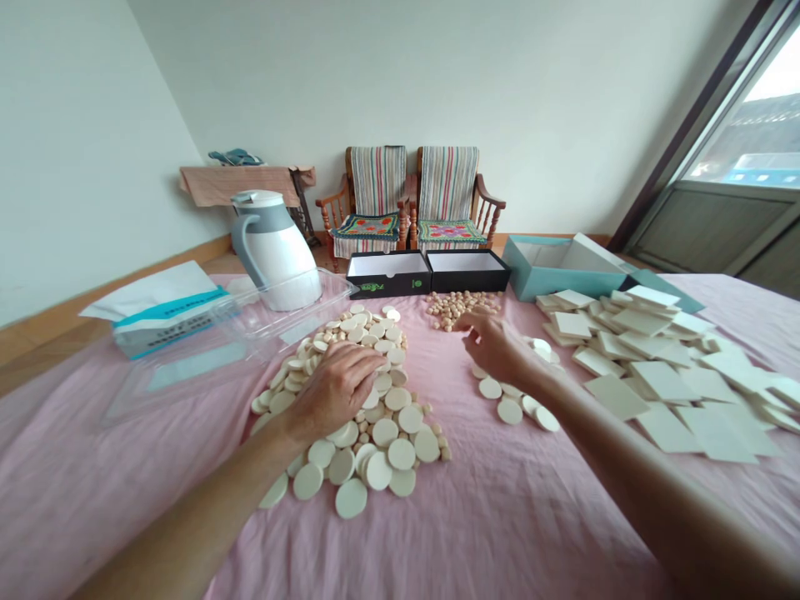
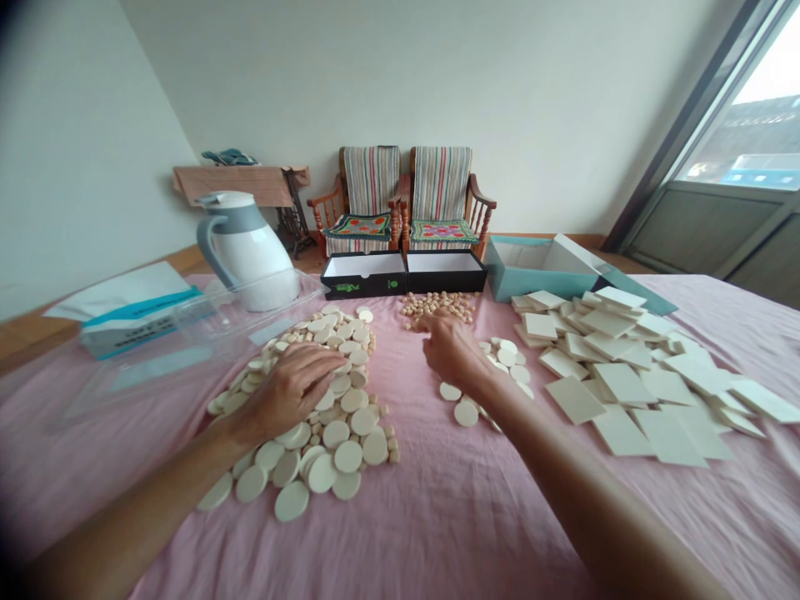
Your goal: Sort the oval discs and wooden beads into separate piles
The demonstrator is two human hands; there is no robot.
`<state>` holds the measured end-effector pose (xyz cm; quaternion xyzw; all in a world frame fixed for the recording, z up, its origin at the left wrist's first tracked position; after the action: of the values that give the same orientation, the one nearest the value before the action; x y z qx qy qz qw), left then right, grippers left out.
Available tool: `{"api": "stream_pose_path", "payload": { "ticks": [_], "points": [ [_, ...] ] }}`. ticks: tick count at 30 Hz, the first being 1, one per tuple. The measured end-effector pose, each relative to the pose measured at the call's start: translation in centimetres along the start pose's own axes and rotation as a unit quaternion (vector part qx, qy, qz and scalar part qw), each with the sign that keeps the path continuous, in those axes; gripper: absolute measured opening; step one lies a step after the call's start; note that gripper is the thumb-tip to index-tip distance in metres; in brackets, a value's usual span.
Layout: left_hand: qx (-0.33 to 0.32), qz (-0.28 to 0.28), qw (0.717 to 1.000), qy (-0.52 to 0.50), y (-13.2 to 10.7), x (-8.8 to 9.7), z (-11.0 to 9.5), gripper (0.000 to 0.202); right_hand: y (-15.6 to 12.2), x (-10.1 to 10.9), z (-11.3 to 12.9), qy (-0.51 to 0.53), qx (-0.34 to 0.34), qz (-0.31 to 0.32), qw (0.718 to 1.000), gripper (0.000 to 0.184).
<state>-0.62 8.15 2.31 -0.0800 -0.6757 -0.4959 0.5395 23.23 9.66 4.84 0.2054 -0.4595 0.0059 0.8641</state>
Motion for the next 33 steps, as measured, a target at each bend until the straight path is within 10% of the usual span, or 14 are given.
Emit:
{"api": "stream_pose_path", "payload": {
  "ticks": [5,13,20,27,33],
  "points": [
    [0.000,0.005,1.000,0.000,0.0,-0.1,0.0,0.024,-3.5,-4.4,5.0,0.097,0.058,0.201,0.973,0.020],
    [0.004,0.011,1.000,0.002,0.0,-0.2,0.1,0.025,-3.0,-5.0,3.1,0.038,-0.012,0.170,0.985,0.018],
    [0.004,0.015,1.000,-0.005,-0.2,-0.4,0.2,0.025,-0.3,-1.5,-1.8,0.007,-0.072,-0.052,0.996,0.018],
    [0.003,0.016,1.000,-0.008,0.0,-0.1,0.0,0.024,-2.7,-5.4,3.2,0.158,0.048,0.122,0.979,0.020],
    [0.008,0.028,1.000,-0.004,0.0,0.0,0.0,0.024,-3.9,-6.5,6.5,0.181,0.078,0.116,0.973,0.023]
  ]
}}
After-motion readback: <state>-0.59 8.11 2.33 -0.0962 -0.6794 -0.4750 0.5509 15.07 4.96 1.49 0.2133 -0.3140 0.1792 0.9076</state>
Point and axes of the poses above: each hand's wrist, its own y-axis towards the middle knuckle, its own x-axis out of the back of the hand, z = x × y, the point moved 5 cm from there along y, towards the middle knuckle, and after that the axes turned 11 degrees about y, right-handed, at the moved point
